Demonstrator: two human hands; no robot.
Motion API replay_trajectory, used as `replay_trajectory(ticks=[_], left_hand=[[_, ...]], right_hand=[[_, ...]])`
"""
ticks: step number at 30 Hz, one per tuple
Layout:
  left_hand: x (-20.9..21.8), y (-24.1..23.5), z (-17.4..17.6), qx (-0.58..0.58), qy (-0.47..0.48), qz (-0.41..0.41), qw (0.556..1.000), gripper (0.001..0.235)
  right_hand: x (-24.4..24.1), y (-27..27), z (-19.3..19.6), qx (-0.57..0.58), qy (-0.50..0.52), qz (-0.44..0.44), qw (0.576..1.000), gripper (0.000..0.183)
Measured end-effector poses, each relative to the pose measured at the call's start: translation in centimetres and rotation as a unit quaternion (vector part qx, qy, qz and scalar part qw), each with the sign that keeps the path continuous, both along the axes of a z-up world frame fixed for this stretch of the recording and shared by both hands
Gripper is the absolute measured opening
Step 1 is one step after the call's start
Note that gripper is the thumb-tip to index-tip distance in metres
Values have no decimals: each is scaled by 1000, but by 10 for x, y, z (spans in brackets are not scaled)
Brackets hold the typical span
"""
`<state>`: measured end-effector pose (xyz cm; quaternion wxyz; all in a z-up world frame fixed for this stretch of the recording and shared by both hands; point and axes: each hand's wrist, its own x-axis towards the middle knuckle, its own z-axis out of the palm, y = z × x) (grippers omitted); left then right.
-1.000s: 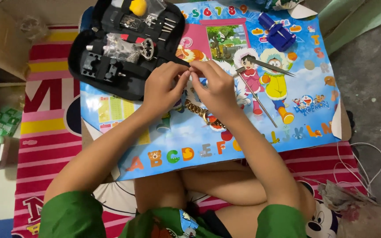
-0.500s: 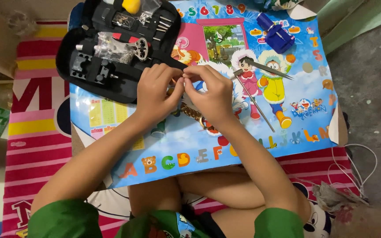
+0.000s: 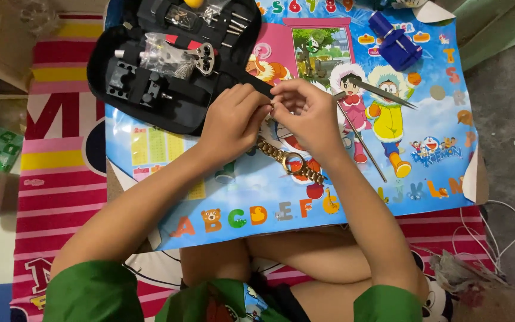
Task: The person is repairing a gold wristwatch by removing and reattaching the watch band links. They use a small tool to push out the pins and then reinsert them to secure the band.
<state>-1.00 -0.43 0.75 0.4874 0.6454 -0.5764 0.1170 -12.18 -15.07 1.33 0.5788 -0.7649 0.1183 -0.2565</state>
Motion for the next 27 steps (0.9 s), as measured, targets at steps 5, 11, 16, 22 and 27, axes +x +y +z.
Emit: replay_trajectory(ticks=[5,11,16,22,27], left_hand=[[2,2,1,3,10,-17,1000,9],[4,1,-2,-1,75,-49,996,13],[3,2,1,12,100,-56,993,12],[2,1,1,20,88,-72,993,4],[3,1,-2,15,103,-78,992,6]], right_hand=[[2,-3,-6,36,6,2,999,25],[3,-2,-4,117,-5,5,993,24],[4,-4,-5,162,-11,12,987,24],[2,-5,0,163,-6,8,987,25],[-1,-2,8,217,7,16,976,33]])
